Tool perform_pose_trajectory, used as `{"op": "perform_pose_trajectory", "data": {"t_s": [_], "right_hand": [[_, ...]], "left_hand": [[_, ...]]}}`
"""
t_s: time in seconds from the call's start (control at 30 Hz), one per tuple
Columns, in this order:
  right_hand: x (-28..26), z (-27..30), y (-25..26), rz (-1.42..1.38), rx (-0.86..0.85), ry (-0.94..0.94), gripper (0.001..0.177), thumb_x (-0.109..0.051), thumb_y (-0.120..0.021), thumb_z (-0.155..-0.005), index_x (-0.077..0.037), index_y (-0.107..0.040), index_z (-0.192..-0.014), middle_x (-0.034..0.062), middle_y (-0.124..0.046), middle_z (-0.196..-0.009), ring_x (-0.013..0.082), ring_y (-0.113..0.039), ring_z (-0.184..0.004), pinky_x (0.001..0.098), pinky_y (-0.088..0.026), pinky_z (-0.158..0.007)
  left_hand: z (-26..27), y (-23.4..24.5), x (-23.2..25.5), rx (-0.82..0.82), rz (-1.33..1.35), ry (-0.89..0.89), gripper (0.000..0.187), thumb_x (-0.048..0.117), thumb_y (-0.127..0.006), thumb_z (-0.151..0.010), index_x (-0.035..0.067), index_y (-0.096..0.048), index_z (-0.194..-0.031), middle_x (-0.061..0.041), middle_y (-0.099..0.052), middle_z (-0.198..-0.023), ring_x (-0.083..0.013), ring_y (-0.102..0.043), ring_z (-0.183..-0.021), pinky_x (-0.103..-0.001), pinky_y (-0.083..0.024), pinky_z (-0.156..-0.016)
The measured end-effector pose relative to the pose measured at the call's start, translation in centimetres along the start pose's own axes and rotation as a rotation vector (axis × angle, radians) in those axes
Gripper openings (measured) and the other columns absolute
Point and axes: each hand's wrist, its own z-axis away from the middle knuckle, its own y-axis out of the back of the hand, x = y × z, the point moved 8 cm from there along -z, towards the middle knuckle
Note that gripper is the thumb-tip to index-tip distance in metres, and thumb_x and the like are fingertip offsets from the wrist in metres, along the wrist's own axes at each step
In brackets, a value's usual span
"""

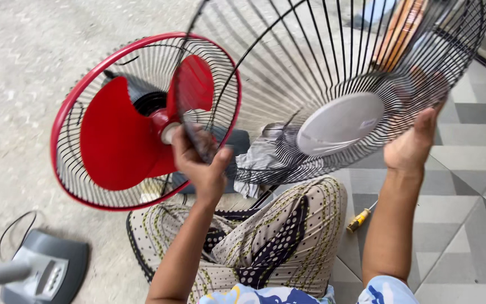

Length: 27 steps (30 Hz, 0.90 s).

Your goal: The person removes the red fan blades from a red and black electric fan, wipes the hub with a cloth, and then reattaches the blades. They then place the front grill over the blades and secure it with a screwdriver.

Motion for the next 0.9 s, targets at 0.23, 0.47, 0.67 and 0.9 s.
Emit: {"op": "perform_pose_trajectory", "data": {"t_s": [0.23,0.47,0.67,0.9], "right_hand": [[12.5,0.5,-10.9,-0.354,-0.012,-0.262,0.092,-0.069,-0.063,-0.096,-0.010,-0.033,-0.160,0.0048,-0.042,-0.157,0.0233,-0.039,-0.145,0.0446,-0.035,-0.123],[21.8,4.1,-16.4,-0.416,0.009,-0.355,0.086,-0.073,-0.041,-0.098,-0.009,-0.040,-0.156,0.0079,-0.056,-0.143,0.0205,-0.053,-0.133,0.0383,-0.043,-0.121],[21.2,5.2,-19.5,-0.614,-0.049,-0.270,0.073,-0.064,-0.040,-0.110,-0.005,-0.046,-0.152,0.0076,-0.061,-0.129,0.0210,-0.057,-0.122,0.0342,-0.045,-0.111],[19.6,5.5,-21.5,-0.116,-0.144,0.096,0.054,-0.035,-0.057,-0.110,-0.007,-0.042,-0.153,0.0083,-0.058,-0.136,0.0219,-0.058,-0.124,0.0390,-0.052,-0.110]], "left_hand": [[4.2,10.0,9.9,0.269,-0.442,-0.349,0.103,0.059,-0.088,-0.081,0.004,-0.034,-0.150,-0.001,-0.050,-0.128,-0.0091,-0.054,-0.117,-0.021,-0.048,-0.098],[9.7,17.7,6.1,0.324,-0.646,-0.502,0.111,0.064,-0.082,-0.080,0.013,-0.020,-0.157,-0.005,-0.049,-0.135,-0.0124,-0.059,-0.108,-0.021,-0.056,-0.080],[10.6,21.3,2.7,0.303,-0.510,-0.537,0.101,0.055,-0.086,-0.077,0.012,-0.030,-0.149,-0.009,-0.050,-0.127,-0.0177,-0.060,-0.103,-0.025,-0.058,-0.072],[10.4,20.5,3.1,0.208,-0.605,-0.616,0.108,0.063,-0.088,-0.070,0.016,-0.031,-0.148,-0.004,-0.051,-0.113,-0.0137,-0.057,-0.088,-0.028,-0.053,-0.071]]}}
